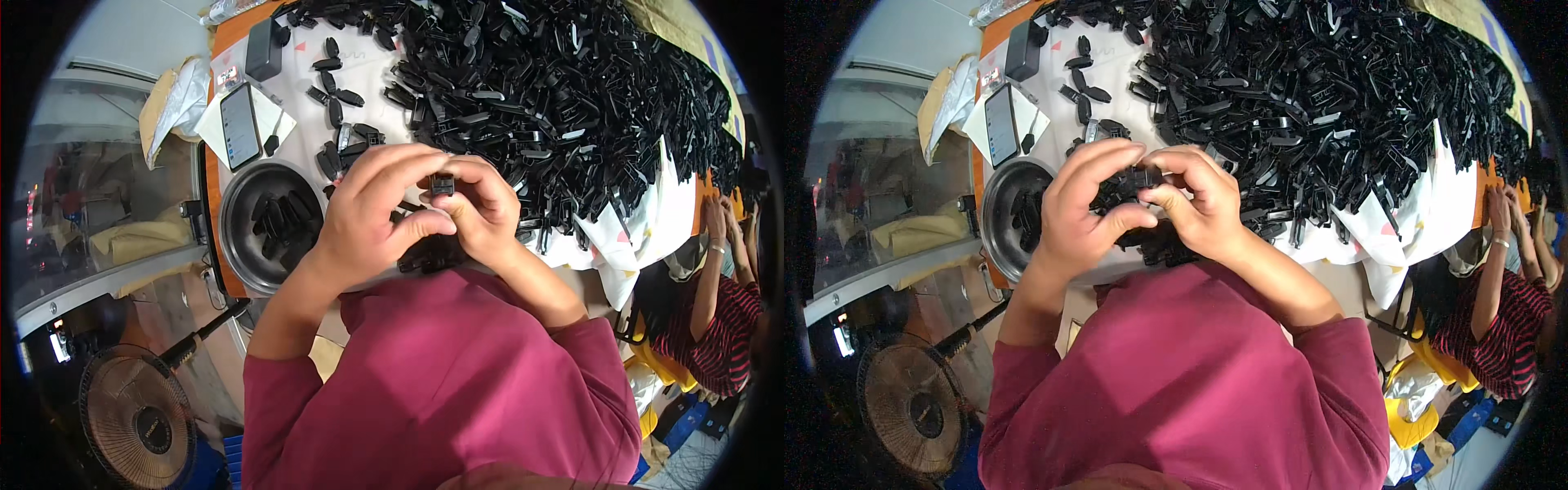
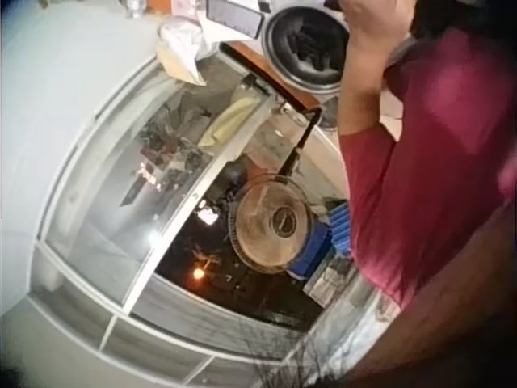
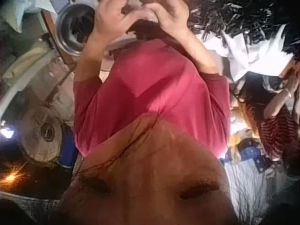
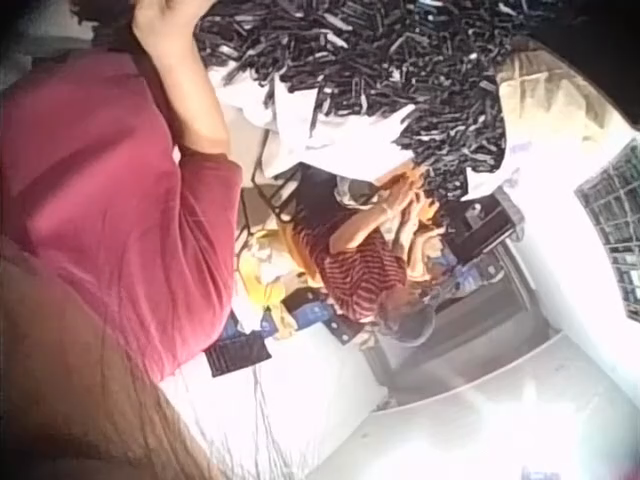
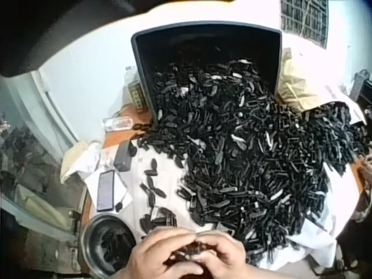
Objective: Manually assemble black plastic components by snapping two pieces together and placing them in a bowl.
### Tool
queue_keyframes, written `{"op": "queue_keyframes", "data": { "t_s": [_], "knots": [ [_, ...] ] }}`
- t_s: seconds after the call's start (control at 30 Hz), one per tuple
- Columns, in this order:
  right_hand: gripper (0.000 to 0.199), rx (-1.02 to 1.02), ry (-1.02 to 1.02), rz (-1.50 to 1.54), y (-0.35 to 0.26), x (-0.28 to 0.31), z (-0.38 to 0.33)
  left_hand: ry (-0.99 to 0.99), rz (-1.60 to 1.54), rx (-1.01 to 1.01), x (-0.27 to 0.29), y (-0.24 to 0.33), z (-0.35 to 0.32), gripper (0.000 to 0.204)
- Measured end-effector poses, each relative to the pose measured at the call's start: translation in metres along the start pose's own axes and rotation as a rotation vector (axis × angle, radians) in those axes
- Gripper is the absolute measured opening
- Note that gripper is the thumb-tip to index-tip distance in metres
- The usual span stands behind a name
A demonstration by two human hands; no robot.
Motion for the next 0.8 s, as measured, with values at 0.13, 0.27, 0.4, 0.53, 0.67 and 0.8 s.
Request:
{"op": "queue_keyframes", "data": {
  "t_s": [0.13, 0.27, 0.4, 0.53, 0.67, 0.8],
  "knots": [
    [0.025, -0.275, -0.135, -0.075, -0.002, -0.003, 0.007, 0.165, -0.602, 0.305, -0.009, -0.032, -0.011, 0.021],
    [0.028, -0.337, -0.502, -0.869, 0.042, -0.025, -0.013, 0.476, -1.202, 0.732, 0.005, -0.098, -0.006, 0.021],
    [0.018, -0.29, -0.531, -0.993, 0.048, -0.036, -0.017, 0.122, -0.353, 0.712, -0.015, -0.132, 0.005, 0.02],
    [0.011, -0.232, -0.498, -1.141, 0.039, -0.022, -0.021, -0.357, 0.457, 0.514, -0.054, -0.113, 0.023, 0.024],
    [0.014, -0.322, -0.251, -0.722, 0.024, 0.004, -0.015, -0.454, 0.62, 0.452, -0.061, -0.107, 0.025, 0.024],
    [0.039, -0.63, 0.042, 0.417, 0.018, 0.036, 0.002, -0.456, 0.577, 0.337, -0.048, -0.109, 0.019, 0.022]
  ]
}}
Point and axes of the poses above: each hand's wrist, its own z-axis towards the middle knuckle, its own x-axis out of the back of the hand, y = z × x, the point moved 3 cm from there along z, towards the middle knuckle, and after that the axes turned 6 degrees about -y, right-handed, at the moved point
